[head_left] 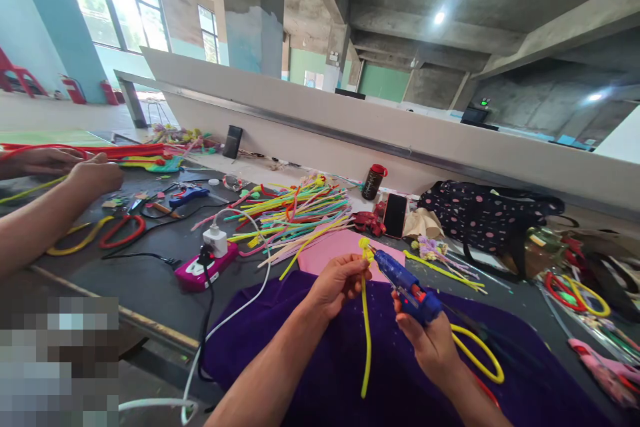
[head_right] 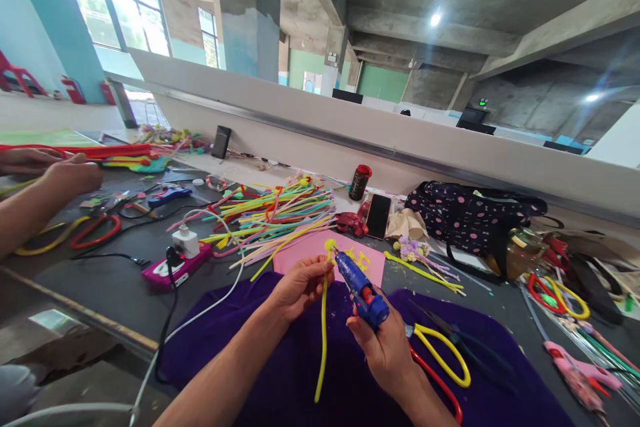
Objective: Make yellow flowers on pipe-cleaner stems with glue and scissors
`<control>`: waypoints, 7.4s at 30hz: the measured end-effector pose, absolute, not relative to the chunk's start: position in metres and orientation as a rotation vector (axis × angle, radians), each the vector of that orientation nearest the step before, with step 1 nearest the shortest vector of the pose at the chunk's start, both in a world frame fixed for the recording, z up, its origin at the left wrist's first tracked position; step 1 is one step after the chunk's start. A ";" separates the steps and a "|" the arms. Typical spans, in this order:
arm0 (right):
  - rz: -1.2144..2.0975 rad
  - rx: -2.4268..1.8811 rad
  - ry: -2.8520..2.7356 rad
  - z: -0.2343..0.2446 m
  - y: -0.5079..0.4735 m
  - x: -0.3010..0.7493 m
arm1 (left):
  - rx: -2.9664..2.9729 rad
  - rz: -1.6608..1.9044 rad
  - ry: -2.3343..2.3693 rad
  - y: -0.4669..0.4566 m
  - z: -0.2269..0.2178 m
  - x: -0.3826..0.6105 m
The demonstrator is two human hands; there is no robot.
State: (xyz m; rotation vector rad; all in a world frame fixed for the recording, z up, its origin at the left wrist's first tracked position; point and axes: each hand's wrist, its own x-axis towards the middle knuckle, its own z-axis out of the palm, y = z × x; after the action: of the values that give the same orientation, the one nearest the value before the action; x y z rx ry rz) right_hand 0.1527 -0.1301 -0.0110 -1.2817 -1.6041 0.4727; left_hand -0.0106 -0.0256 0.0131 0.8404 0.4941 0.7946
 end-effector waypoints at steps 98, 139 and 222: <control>0.354 -1.320 -1.770 0.004 -0.127 0.160 | 0.892 0.869 0.570 -0.020 0.010 -0.014; 1.288 -1.021 -0.994 0.005 -0.091 0.160 | 0.772 0.919 0.433 -0.018 0.025 -0.026; -0.113 -1.112 -2.416 0.063 -0.088 0.177 | 1.290 0.401 0.655 -0.031 0.002 0.002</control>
State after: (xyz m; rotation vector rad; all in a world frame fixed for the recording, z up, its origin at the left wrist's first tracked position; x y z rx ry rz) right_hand 0.1773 -0.0882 0.0631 -1.1118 -2.4159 -0.1130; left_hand 0.0016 -0.0308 0.0016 1.2899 0.6551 0.4014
